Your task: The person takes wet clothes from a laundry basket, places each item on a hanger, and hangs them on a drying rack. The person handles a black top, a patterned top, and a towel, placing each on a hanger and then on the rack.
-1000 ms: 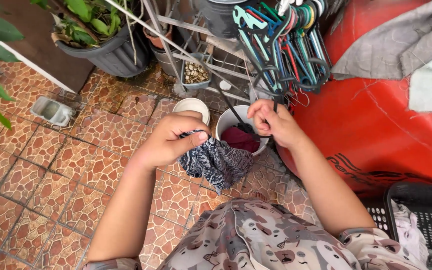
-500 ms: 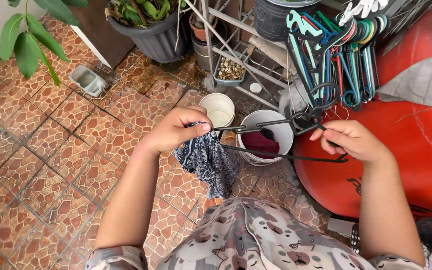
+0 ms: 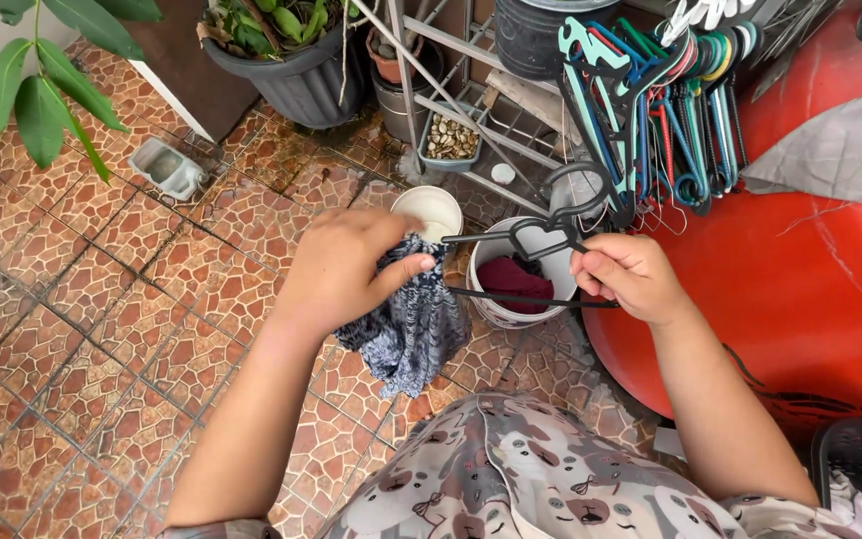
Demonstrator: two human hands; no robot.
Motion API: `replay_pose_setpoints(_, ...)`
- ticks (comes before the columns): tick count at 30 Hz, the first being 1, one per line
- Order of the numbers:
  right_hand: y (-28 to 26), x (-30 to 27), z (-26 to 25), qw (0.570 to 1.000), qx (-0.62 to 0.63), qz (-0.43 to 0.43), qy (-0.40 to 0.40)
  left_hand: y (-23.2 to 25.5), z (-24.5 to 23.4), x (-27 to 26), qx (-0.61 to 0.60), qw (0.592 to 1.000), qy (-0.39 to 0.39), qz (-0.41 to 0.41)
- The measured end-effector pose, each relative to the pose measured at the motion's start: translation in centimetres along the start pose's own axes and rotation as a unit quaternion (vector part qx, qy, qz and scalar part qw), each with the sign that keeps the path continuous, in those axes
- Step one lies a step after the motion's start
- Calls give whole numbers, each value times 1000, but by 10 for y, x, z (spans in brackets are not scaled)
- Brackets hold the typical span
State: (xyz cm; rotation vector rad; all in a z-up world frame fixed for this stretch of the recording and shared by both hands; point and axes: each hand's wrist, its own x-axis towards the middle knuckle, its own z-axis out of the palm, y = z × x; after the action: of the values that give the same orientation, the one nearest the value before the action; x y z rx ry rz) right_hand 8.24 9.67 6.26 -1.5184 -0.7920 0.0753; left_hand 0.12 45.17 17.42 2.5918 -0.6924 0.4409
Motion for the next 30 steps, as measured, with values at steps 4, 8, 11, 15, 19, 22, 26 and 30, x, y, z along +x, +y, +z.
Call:
replay_pose_setpoints(4, -16, 9, 20, 997, -73, -5, 4, -20, 40, -17, 106, 988, 99, 50)
replay_pose_setpoints(8, -28, 7, 64, 870, -355, -271, 206, -33, 41, -20, 137, 972, 190, -18)
replay_pose_setpoints(11, -1, -5, 99, 902, -302, -273, 142, -27, 39, -19, 136, 963, 227, -41)
replay_pose_setpoints(15, 26, 11, 140, 998, -11, -61, -1, -16, 39, -16, 116, 964, 237, -40)
replay_pose_setpoints(19, 58, 11, 151, 980, 169, 67, -81, -25, 38, -27, 137, 961, 233, -63)
replay_pose_setpoints(22, 48, 14, 124, 966, 155, 126, -162, -42, 33, -41, 131, 960, 232, -90)
replay_pose_setpoints(26, 60, 2, 81, 910, -113, 214, -336, -71, 17, -72, 135, 957, 208, -150)
replay_pose_setpoints(30, 39, 1, 42, 861, -410, 167, -250, -94, 11, -99, 85, 957, 175, -213)
